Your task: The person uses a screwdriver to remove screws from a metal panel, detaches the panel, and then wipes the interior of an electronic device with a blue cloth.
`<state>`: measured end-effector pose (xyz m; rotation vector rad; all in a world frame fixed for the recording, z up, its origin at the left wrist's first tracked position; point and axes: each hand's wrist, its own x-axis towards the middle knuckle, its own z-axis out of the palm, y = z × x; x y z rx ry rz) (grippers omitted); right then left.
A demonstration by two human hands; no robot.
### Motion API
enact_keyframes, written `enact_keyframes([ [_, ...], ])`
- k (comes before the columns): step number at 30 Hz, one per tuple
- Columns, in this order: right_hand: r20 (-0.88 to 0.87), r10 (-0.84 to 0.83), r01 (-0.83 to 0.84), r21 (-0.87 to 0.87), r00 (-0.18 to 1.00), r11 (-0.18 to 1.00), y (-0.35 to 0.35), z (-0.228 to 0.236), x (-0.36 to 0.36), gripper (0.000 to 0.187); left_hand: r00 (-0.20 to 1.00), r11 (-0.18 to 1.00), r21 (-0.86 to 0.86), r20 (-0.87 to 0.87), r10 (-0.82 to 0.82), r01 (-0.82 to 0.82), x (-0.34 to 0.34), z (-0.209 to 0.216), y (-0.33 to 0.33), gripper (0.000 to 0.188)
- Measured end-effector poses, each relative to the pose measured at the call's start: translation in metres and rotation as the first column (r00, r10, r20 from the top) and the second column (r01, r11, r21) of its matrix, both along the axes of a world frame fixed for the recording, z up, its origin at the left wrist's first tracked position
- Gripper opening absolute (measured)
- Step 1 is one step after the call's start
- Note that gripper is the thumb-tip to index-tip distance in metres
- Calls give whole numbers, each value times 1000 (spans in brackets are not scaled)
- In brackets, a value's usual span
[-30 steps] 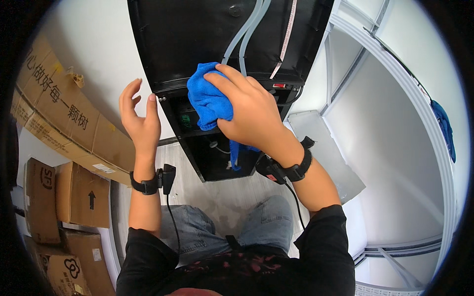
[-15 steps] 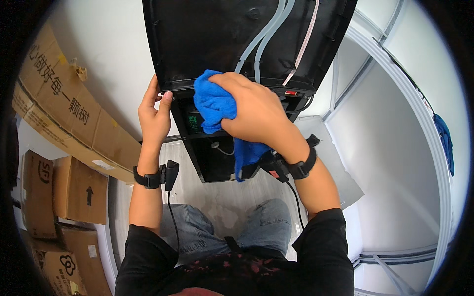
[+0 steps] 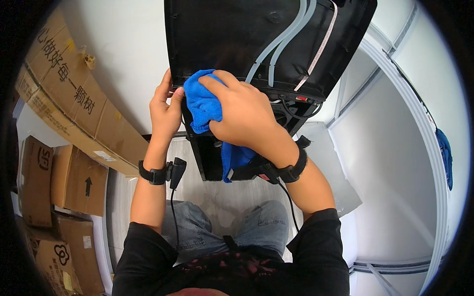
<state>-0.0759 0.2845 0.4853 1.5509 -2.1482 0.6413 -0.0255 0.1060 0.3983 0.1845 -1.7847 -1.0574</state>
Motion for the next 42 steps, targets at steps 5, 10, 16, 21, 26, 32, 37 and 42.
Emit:
enact_keyframes([
  [5,14,159,-159,7,987,987,-21,3,-5,65,992,997,-71,-122,13,-22,-7,-11,-5,60],
  [10,64,117,-121,67,991,990,-25,9,0,62,993,998,-63,-114,-17,10,-3,-7,-5,64],
  [16,30,17,-21,140,999,990,0,16,-2,62,995,996,-84,-100,-23,14,-3,-3,-7,53],
  [21,37,72,-76,109,997,991,-11,13,-1,63,995,1000,-26,-98,-20,17,-5,-5,-4,54],
  [26,76,165,-169,42,983,985,-25,8,-7,63,995,999,-42,-96,-24,20,-4,-6,-2,56],
  [32,164,173,-179,22,971,984,-24,8,-2,57,993,998,-26,-106,-59,56,-3,-9,-4,58],
  [37,113,22,-35,107,993,994,-13,14,6,58,997,989,-141,-77,19,-30,-1,-8,-13,54],
  [42,82,-23,9,167,996,986,-23,17,13,59,999,990,-142,-36,13,-18,0,-5,-7,56],
])
